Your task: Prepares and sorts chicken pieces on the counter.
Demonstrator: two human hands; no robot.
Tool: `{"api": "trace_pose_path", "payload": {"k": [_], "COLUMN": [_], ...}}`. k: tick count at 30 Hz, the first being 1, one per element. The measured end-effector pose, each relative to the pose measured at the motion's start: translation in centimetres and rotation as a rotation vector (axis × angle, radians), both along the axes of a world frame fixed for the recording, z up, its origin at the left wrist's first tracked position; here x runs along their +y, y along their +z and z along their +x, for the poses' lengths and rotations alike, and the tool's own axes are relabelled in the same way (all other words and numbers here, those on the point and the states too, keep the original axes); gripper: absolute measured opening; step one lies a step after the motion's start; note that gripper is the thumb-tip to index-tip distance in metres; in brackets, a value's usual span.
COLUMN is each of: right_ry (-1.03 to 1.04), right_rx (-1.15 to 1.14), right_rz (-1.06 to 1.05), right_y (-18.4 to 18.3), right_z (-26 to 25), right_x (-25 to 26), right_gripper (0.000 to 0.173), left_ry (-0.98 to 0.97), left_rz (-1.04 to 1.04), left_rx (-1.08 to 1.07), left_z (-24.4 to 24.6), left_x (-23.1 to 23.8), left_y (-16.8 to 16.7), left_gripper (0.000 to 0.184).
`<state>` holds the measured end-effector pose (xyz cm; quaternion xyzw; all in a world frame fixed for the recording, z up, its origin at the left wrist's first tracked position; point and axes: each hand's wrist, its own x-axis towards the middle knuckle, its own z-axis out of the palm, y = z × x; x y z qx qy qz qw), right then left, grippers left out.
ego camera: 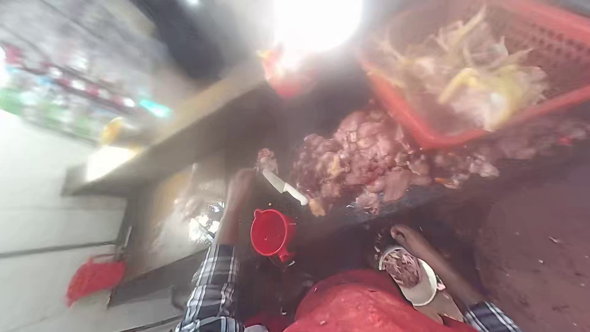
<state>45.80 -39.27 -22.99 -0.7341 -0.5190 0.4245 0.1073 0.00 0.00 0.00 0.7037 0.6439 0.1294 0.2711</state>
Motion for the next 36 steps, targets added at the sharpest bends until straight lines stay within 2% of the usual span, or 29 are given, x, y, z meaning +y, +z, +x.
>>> {"api": "trace_pose_path", "payload": {"k": [3, 6, 8, 9, 11, 12, 14, 17, 19, 22, 25, 27, 29, 32, 34, 36], "right_ry": [0.172, 0.418, 0.515, 0.521, 0.517, 0.559, 0.675, 0.637, 0.613, 0.619, 0.543, 0.437, 0.41, 0.486, 0.536, 0.531], "right_rx": [-0.079, 0.009, 0.019, 0.036, 0.117, 0.141, -0.005, -0.253, -0.331, -0.395, -0.408, -0.463, -0.431, -0.044, 0.101, 0.129], "right_rz": [-0.056, 0.012, 0.268, 0.464, 0.748, 0.767, 0.522, 0.197, 0.072, -0.036, -0.008, 0.092, 0.303, 0.58, 0.644, 0.627], "right_y": [2.6, 10.2, 15.6, 17.8, 20.4, 20.9, 20.2, 16.3, 15.3, 14.9, 15.8, 18.8, 22.5, 25.2, 25.9, 25.7], "right_z": [-3.6, -10.1, -15.7, -19.1, -26.1, -29.0, -33.4, -37.3, -37.7, -37.1, -35.8, -36.0, -36.7, -39.7, -42.9, -44.7], "right_x": [2.2, 6.4, 8.9, 10.0, 12.9, 14.4, 17.2, 21.5, 24.2, 27.2, 29.2, 30.2, 31.2, 32.2, 32.5, 31.7], "right_gripper": [0.03, 0.042, 0.039, 0.033, 0.03, 0.03, 0.029, 0.038, 0.045, 0.042, 0.045, 0.046, 0.044, 0.046, 0.045, 0.038], "left_ry": [0.126, 0.041, -0.086, -0.139, -0.218, -0.229, -0.24, -0.208, -0.162, -0.169, -0.23, -0.225, -0.203, -0.221, -0.237, -0.219], "left_rz": [-0.122, -0.151, -0.057, -0.007, 0.045, 0.054, 0.014, -0.039, -0.091, -0.104, -0.148, -0.166, -0.201, -0.22, -0.192, -0.17], "left_rx": [0.197, 0.238, 0.192, 0.165, 0.165, 0.187, 0.244, 0.24, 0.082, -0.234, -0.445, -0.521, -0.534, -0.403, -0.339, -0.248], "left_z": [-7.8, -7.7, -5.2, -3.9, -1.9, -0.9, 0.2, -1.7, -4.3, -8.8, -12.7, -14.6, -15.9, -15.8, -15.8, -16.1], "left_x": [1.2, 3.8, 6.5, 7.7, 10.5, 11.9, 13.3, 12.7, 12.3, 11.2, 8.0, 5.1, 1.9, -2.2, -4.5, -6.5], "left_y": [-6.3, -9.3, -10.9, -11.4, -11.5, -11.8, -13.8, -14.8, -13.7, -10.1, -4.2, 0.2, 4.2, 7.7, 9.0, 9.7], "left_gripper": [0.039, 0.038, 0.038, 0.04, 0.049, 0.052, 0.058, 0.065, 0.061, 0.048, 0.043, 0.04, 0.037, 0.038, 0.037, 0.039]}}
